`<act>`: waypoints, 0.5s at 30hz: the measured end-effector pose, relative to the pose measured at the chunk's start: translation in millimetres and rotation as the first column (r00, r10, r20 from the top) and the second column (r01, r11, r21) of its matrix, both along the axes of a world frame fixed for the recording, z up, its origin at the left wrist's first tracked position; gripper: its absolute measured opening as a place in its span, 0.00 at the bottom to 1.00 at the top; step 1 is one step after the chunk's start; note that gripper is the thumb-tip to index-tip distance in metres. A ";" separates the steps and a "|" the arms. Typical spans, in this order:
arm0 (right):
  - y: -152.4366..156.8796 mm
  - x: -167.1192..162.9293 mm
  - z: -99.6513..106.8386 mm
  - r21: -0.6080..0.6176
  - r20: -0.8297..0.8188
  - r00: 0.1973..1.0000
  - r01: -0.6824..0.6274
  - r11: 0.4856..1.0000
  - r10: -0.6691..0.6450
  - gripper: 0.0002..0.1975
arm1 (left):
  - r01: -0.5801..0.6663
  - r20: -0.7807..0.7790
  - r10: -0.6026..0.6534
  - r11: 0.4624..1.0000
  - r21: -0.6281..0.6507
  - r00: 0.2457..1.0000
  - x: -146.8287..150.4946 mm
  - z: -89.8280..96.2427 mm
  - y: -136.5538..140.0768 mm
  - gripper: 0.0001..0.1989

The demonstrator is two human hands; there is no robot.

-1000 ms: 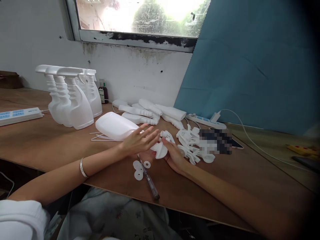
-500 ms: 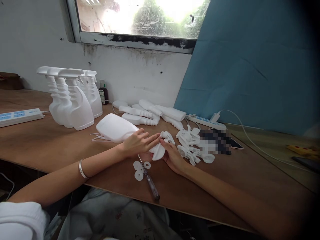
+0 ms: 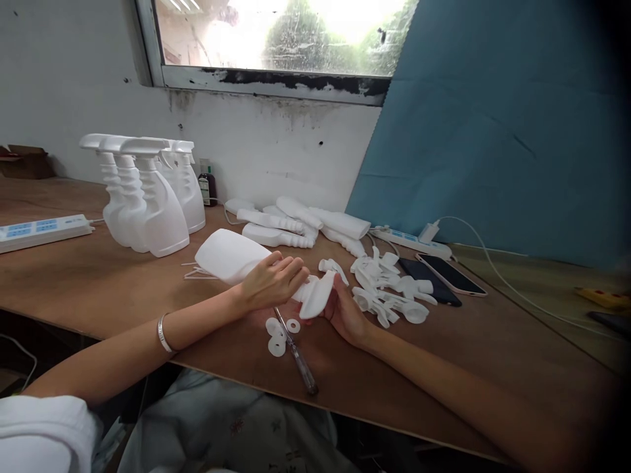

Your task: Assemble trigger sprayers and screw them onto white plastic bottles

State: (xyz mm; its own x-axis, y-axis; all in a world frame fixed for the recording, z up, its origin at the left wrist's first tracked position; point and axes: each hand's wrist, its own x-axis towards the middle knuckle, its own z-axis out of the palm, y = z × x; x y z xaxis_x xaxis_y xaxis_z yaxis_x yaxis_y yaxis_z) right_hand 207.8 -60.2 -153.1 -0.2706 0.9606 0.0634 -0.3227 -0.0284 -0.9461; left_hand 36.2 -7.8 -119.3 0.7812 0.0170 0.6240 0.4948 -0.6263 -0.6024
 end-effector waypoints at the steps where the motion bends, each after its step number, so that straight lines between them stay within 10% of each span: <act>1: 0.1 1.1 0.4 -0.002 0.003 1.000 -0.015 1.000 0.015 0.26 | -0.001 0.027 0.001 1.000 -0.002 1.000 -1.7 2.6 0.2 0.05; 15: -1.7 4.7 5.0 0.017 0.066 0.998 -0.007 1.000 0.006 0.22 | -0.062 0.586 0.182 0.974 -0.218 0.790 -58.9 79.9 53.9 0.13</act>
